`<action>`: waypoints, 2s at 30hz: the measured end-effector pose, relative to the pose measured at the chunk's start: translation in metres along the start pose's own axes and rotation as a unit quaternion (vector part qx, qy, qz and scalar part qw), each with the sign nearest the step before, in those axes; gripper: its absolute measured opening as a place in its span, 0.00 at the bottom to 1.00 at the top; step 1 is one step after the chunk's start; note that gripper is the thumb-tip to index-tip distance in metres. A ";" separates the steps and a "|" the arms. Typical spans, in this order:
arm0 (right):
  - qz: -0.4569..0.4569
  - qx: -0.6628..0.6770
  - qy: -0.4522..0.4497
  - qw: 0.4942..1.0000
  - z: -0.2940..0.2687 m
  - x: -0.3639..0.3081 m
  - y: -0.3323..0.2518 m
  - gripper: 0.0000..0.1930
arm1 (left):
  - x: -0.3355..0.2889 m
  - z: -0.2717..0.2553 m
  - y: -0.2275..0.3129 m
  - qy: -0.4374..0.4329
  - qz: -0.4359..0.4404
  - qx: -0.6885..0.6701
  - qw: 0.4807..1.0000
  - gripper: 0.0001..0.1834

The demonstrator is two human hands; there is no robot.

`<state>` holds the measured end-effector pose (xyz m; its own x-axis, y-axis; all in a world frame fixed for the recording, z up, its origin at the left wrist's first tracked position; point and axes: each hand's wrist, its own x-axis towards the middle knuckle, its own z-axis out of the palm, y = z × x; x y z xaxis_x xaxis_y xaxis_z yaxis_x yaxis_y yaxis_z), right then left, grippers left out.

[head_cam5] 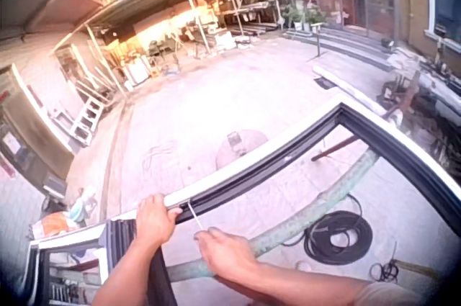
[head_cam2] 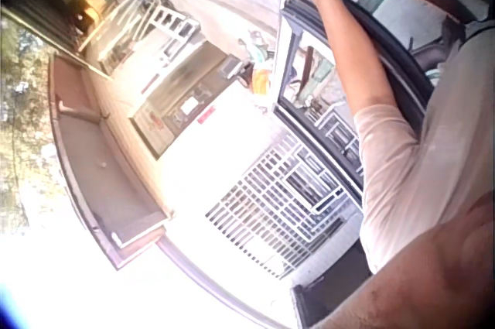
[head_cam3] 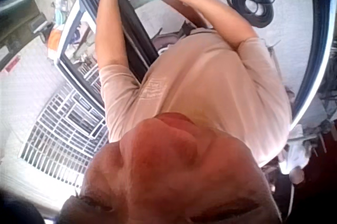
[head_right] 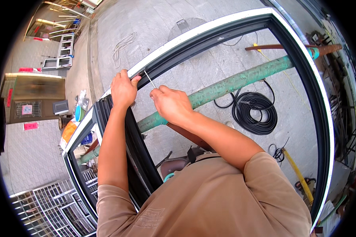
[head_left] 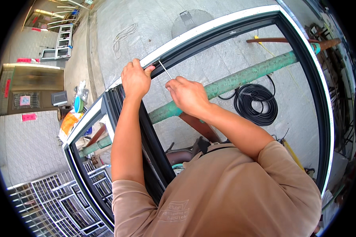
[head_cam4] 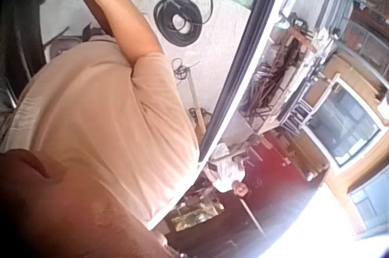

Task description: The person assembles a window frame by using a screwdriver to secure metal components, adjusting the alignment of the tracks, and using pliers to cut or manipulate small wires or gaskets within the frame assembly.

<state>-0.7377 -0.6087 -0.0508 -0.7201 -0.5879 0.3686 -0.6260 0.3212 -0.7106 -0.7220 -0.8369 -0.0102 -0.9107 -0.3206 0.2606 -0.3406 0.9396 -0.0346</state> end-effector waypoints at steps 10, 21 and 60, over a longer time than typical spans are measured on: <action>-0.050 -0.097 0.018 0.994 0.004 0.000 0.007 0.05 | 0.004 -0.003 0.005 -0.032 -0.005 0.007 0.999 0.31; 0.069 0.086 -0.067 0.992 0.016 0.004 -0.010 0.05 | 0.005 -0.002 0.000 -0.041 0.015 0.016 0.999 0.33; 0.016 0.059 -0.136 0.989 -0.002 0.019 -0.014 0.08 | 0.005 -0.004 0.005 -0.026 -0.005 0.005 1.000 0.31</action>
<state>-0.7434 -0.6234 -0.0328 -0.6218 -0.7621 0.1805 -0.5530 0.2641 -0.7902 -0.7278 -0.8332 -0.0049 -0.9179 -0.3368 0.2100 -0.3524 0.9350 -0.0409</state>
